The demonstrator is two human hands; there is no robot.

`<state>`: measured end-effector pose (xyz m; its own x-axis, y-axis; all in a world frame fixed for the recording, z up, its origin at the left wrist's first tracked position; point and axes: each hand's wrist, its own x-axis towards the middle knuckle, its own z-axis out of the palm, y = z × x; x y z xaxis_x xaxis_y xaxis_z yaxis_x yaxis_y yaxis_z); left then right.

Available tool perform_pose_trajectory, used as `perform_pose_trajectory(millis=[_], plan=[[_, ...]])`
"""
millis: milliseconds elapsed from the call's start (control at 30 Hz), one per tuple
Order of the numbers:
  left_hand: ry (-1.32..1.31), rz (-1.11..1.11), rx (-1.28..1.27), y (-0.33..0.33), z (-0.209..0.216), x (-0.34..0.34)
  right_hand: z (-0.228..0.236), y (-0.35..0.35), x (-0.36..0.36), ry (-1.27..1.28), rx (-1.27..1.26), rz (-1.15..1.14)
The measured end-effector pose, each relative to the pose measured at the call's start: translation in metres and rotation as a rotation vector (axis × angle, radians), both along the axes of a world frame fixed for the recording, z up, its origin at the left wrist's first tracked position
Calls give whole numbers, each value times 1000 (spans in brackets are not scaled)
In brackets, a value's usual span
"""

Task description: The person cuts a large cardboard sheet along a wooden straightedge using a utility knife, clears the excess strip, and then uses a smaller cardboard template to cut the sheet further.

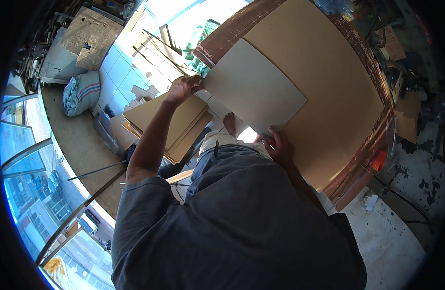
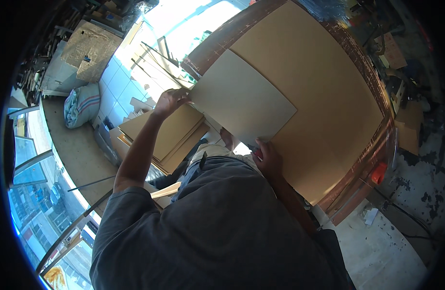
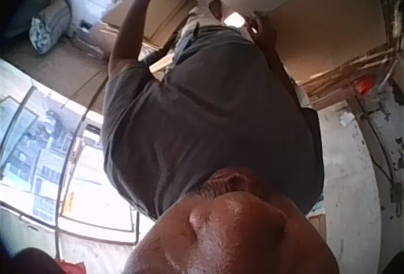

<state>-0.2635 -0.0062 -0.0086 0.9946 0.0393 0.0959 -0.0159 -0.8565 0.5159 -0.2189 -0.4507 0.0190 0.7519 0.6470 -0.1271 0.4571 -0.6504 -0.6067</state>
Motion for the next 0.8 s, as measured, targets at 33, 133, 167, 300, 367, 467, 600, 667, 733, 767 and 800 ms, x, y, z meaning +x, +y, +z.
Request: perform_pose_trajectory(millis=[33,133,167,300,367,467,600,667,733,767,800], plan=[[1,0,0,0,2,1,-1,0,0,-2,10,4],[63,8,27,1,2,0,2,0,1,24,-11,10],[81,5,32,2,0,0,2,0,1,25,-10,11],[87,2,0,1,4,3,-2,-1,1,11,-15,15],[103,3,0,-1,9,4,-5,-3,1,-1,0,18],[131,5,33,-2,10,4,-5,-4,0,2,18,15],[140,-15,25,-3,14,6,-6,-5,1,-28,34,24],[148,-13,36,-4,14,7,-5,-5,1,-30,32,22],[155,-11,45,-3,11,6,-2,-4,2,48,-33,19],[147,-6,77,-3,9,5,-3,-5,2,49,-34,17],[140,-5,109,-4,7,5,-4,-5,1,16,0,22]])
